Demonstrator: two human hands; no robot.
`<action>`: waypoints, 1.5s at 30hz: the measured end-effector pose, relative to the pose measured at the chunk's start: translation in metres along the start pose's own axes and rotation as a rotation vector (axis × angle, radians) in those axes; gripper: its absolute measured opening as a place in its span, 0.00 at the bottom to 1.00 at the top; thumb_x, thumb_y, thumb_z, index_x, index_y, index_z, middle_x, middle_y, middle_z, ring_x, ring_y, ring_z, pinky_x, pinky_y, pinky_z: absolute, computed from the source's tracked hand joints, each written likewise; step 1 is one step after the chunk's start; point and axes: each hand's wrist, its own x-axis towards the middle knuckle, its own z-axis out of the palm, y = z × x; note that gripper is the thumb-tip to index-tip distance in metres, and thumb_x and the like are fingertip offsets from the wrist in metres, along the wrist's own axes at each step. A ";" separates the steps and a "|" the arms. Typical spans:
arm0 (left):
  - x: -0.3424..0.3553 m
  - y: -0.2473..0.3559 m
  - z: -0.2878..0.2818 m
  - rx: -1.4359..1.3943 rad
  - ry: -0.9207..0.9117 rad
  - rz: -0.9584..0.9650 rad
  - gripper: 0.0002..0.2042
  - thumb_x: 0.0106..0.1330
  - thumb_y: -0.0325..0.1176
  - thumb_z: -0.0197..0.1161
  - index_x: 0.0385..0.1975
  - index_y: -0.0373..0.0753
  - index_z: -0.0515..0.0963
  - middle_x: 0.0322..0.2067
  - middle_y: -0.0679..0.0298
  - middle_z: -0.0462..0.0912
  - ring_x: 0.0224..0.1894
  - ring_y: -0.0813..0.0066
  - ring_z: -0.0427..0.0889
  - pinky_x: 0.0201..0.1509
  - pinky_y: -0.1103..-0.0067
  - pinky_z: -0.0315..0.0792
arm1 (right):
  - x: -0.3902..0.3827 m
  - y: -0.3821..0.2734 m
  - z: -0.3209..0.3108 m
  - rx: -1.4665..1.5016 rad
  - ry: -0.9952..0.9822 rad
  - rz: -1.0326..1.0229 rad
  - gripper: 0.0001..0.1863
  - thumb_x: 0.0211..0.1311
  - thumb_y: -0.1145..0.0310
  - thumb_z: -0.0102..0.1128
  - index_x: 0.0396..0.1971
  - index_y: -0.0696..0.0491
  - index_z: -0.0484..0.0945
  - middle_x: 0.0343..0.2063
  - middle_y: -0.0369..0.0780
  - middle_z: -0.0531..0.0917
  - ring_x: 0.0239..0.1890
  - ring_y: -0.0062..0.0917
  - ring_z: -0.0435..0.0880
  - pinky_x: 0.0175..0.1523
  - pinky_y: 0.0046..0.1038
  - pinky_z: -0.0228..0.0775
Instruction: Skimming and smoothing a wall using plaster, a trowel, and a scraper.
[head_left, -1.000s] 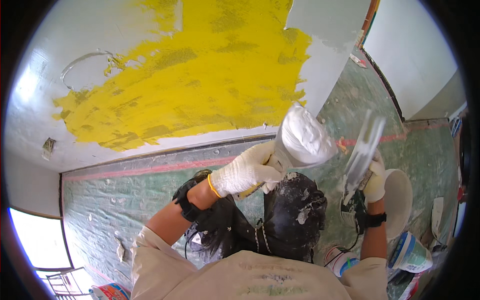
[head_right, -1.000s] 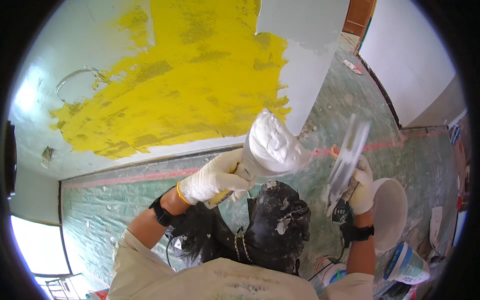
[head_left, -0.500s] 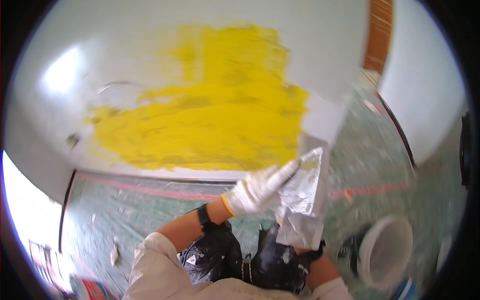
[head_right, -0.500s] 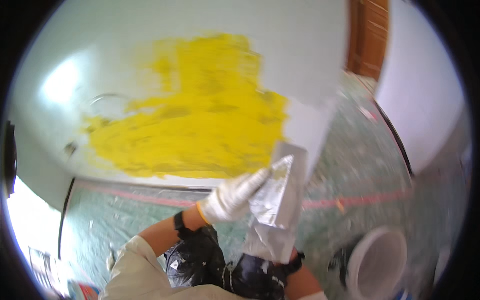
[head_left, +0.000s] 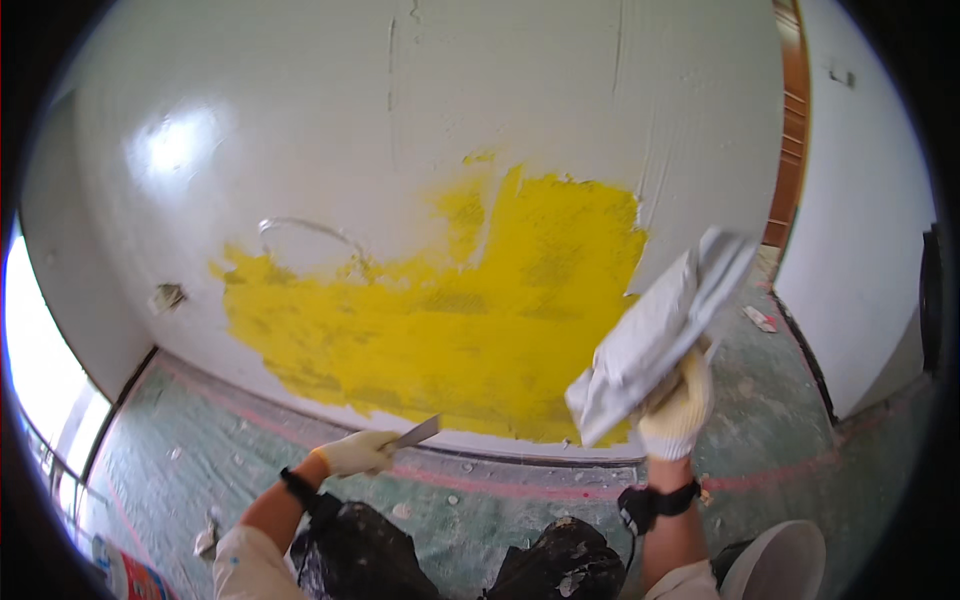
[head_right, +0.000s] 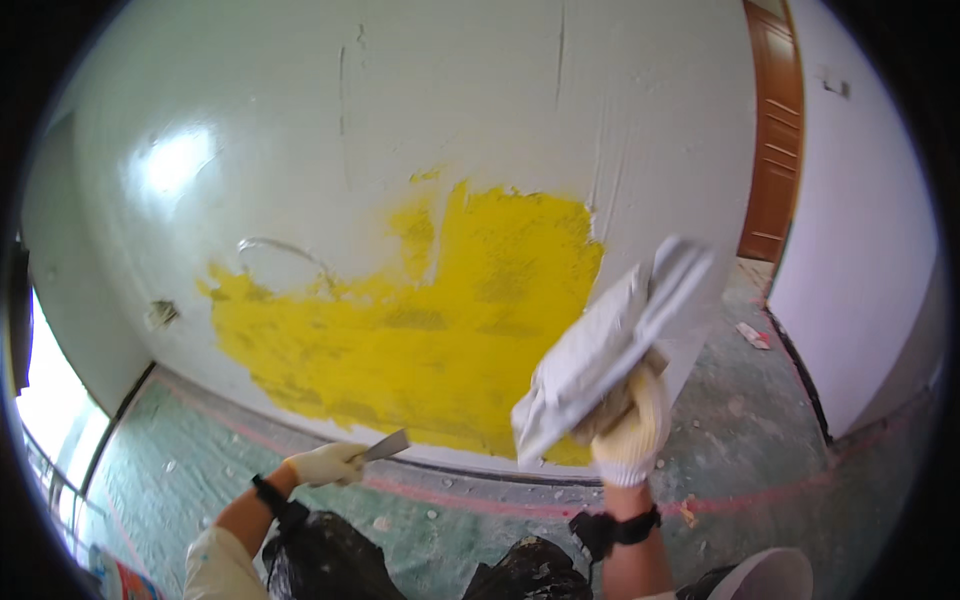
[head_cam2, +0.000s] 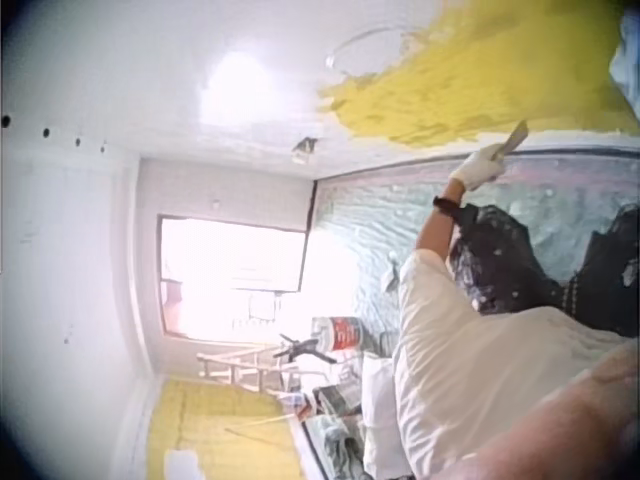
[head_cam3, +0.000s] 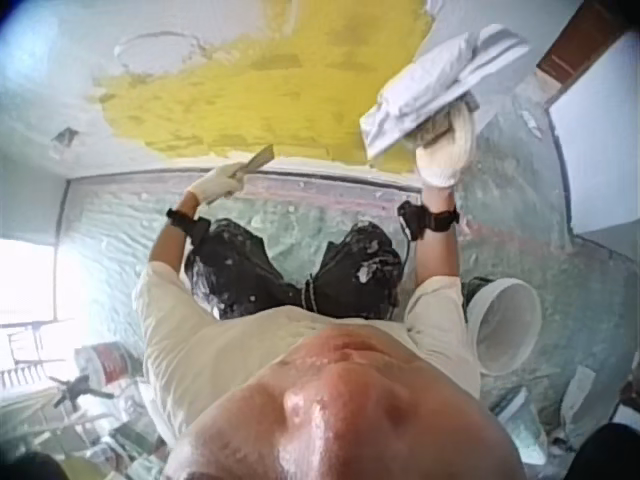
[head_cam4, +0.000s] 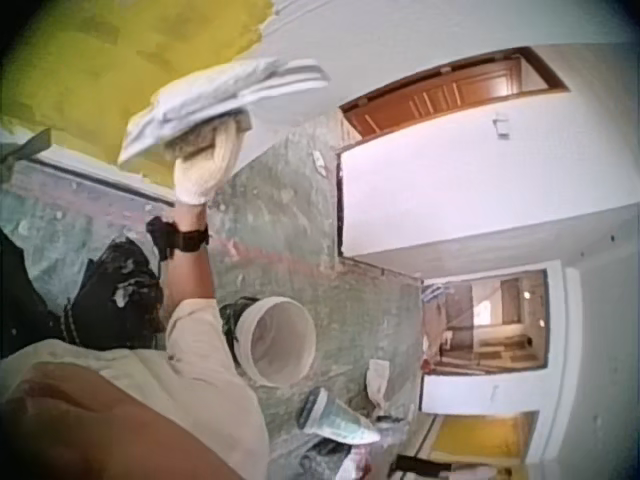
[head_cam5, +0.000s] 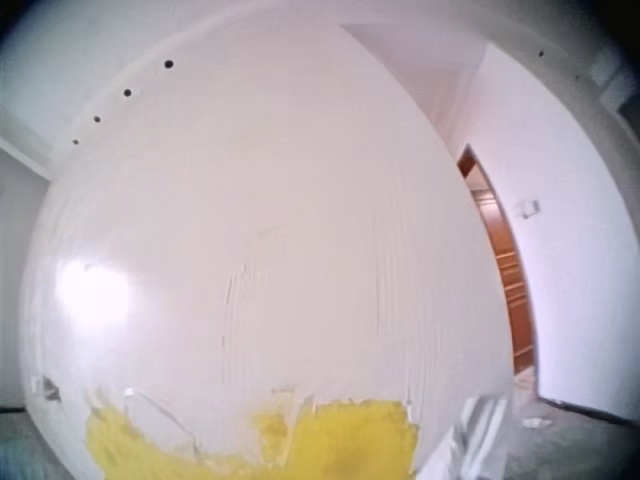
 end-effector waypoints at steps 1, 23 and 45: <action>-0.018 0.005 -0.012 -0.075 -0.026 -0.062 0.04 0.67 0.29 0.60 0.39 0.43 0.74 0.27 0.72 0.73 0.24 0.85 0.72 0.24 0.81 0.67 | 0.021 -0.016 0.014 -0.205 0.014 -0.097 0.18 0.80 0.62 0.51 0.62 0.54 0.73 0.43 0.34 0.83 0.39 0.19 0.84 0.48 0.24 0.80; -0.176 -0.386 0.043 -1.276 0.858 -0.002 0.15 0.62 0.22 0.62 0.49 0.40 0.75 0.33 0.63 0.81 0.26 0.75 0.79 0.29 0.77 0.77 | 0.069 0.355 0.319 -1.460 -0.272 -0.701 0.18 0.76 0.56 0.59 0.49 0.59 0.77 0.45 0.48 0.84 0.48 0.42 0.84 0.56 0.41 0.74; -0.377 -0.347 0.238 -1.564 1.402 -0.351 0.07 0.66 0.21 0.58 0.39 0.41 0.73 0.21 0.65 0.75 0.08 0.79 0.63 0.10 0.81 0.57 | -0.087 0.768 0.333 -2.053 -1.220 -0.270 0.17 0.65 0.59 0.60 0.50 0.50 0.81 0.51 0.49 0.83 0.53 0.48 0.83 0.57 0.50 0.78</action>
